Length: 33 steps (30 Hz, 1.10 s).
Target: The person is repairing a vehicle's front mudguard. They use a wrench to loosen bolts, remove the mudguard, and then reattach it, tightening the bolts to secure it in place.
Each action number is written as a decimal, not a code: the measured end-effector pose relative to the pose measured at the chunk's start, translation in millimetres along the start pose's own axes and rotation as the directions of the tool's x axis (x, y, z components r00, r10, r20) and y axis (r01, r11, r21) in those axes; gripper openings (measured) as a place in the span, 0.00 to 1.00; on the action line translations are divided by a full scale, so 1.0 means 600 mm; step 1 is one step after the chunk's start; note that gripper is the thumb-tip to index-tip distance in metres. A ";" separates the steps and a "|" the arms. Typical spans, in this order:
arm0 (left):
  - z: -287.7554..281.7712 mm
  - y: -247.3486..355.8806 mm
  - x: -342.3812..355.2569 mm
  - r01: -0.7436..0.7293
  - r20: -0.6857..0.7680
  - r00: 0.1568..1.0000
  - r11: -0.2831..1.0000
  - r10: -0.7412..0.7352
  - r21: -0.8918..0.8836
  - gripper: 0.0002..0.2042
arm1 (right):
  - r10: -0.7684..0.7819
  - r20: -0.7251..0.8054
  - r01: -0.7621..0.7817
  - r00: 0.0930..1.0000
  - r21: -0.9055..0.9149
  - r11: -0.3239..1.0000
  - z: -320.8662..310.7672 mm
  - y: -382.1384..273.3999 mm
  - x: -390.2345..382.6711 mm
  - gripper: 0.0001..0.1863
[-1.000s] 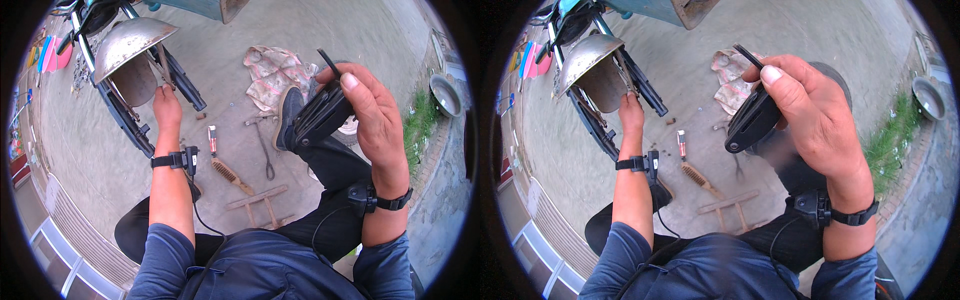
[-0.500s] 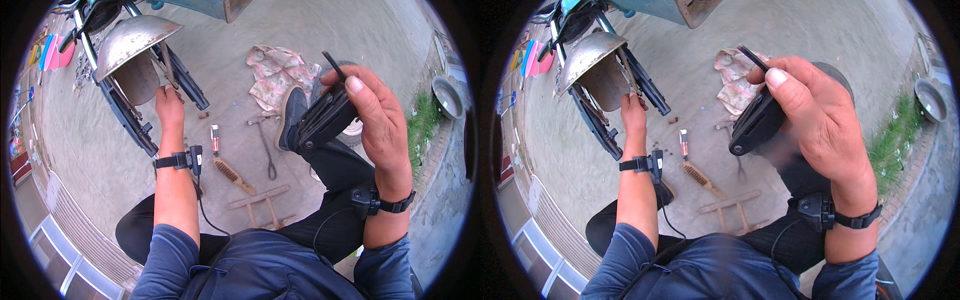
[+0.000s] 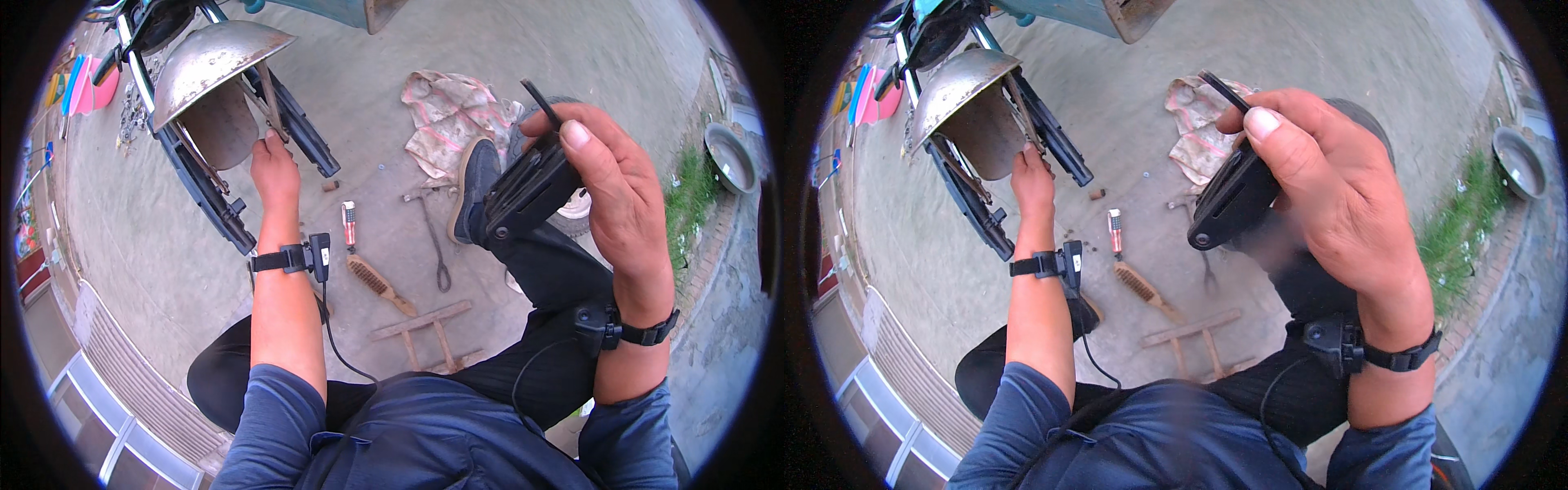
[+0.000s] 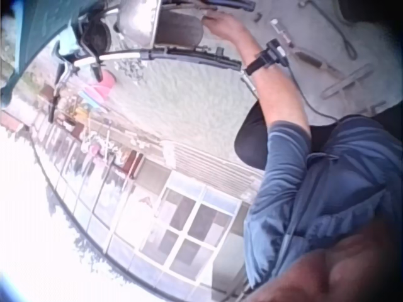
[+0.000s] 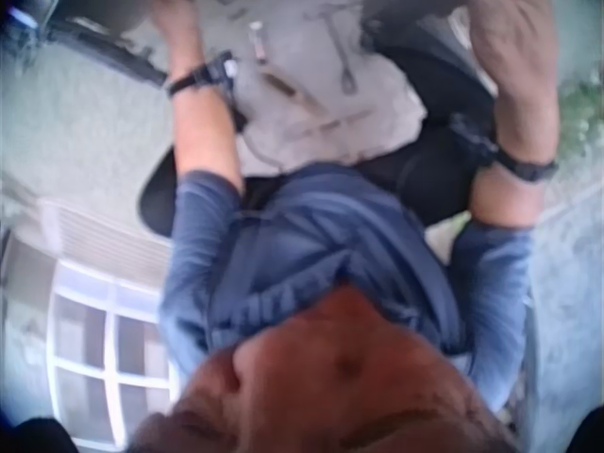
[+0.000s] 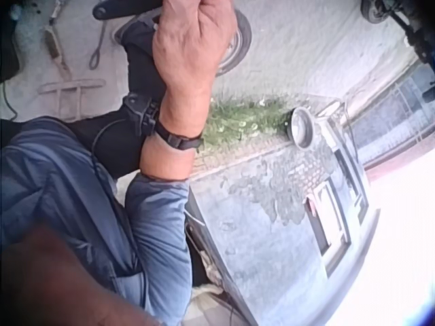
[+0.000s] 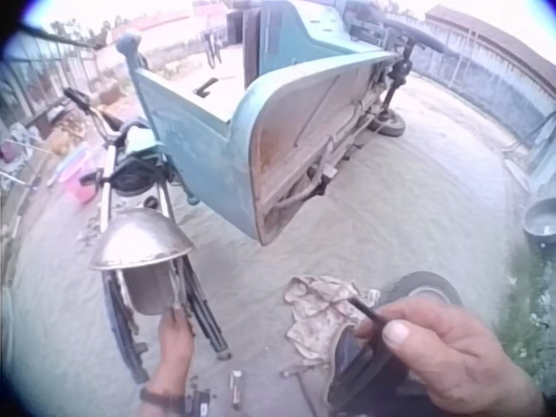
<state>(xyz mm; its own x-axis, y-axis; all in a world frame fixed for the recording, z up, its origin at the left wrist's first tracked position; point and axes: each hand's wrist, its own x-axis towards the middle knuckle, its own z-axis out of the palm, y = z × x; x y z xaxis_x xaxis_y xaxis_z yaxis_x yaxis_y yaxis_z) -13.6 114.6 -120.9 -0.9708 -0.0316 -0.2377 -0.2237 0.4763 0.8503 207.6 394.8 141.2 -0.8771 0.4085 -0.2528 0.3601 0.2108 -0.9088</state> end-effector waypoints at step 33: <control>0.002 0.001 -0.010 -0.011 0.005 1.000 0.968 0.013 -0.249 0.14 | 0.003 0.016 -0.002 1.000 -0.017 1.000 -0.002 0.010 0.016 0.22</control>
<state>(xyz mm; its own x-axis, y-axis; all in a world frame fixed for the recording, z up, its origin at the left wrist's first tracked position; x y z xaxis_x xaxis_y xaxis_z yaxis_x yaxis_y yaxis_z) -7.7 116.0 -119.5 -0.9732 -0.0213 -0.2289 -0.2272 0.2427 0.9431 201.7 401.0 134.0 -0.8810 0.3950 -0.2604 0.3677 0.2252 -0.9023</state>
